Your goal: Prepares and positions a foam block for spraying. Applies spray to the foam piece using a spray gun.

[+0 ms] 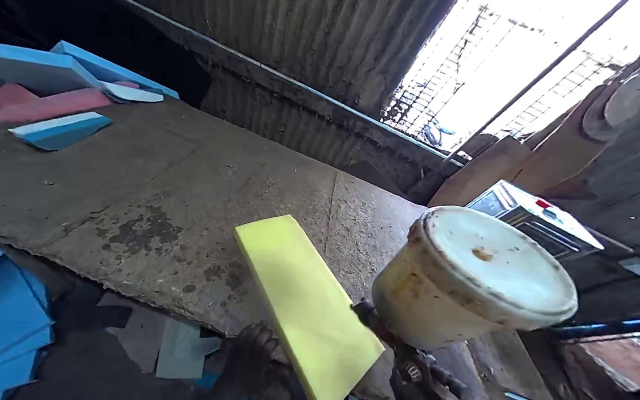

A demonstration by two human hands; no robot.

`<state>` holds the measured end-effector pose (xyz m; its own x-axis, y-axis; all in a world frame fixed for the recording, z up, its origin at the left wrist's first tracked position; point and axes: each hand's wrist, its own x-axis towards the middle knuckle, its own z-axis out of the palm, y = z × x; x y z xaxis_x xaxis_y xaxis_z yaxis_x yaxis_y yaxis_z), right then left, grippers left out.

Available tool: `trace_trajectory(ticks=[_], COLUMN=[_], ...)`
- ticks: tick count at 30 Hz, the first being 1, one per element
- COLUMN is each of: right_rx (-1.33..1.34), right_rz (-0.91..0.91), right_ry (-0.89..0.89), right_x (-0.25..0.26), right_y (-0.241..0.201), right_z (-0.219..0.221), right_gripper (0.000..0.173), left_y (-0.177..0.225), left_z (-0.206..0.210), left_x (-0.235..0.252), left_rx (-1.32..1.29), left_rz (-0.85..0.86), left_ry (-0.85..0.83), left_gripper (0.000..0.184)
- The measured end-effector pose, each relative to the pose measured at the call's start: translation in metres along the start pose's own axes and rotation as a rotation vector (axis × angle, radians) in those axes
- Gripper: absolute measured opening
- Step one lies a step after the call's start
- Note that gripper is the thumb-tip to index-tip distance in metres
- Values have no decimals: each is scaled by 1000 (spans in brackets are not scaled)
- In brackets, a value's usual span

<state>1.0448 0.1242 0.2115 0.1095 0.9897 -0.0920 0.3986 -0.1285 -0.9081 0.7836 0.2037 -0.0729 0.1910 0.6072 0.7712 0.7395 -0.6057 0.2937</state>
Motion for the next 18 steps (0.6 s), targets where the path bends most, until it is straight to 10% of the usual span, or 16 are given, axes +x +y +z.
trace_trajectory(ticks=[18], right_rx=[100], right_rz=[64], right_ry=[162], right_x=[39], right_y=[-49], right_z=[96], right_gripper=[14], left_y=[-4], left_z=[-13], left_x=[4], left_rx=[-59], left_rz=[76], left_ry=[-68], left_gripper=[69])
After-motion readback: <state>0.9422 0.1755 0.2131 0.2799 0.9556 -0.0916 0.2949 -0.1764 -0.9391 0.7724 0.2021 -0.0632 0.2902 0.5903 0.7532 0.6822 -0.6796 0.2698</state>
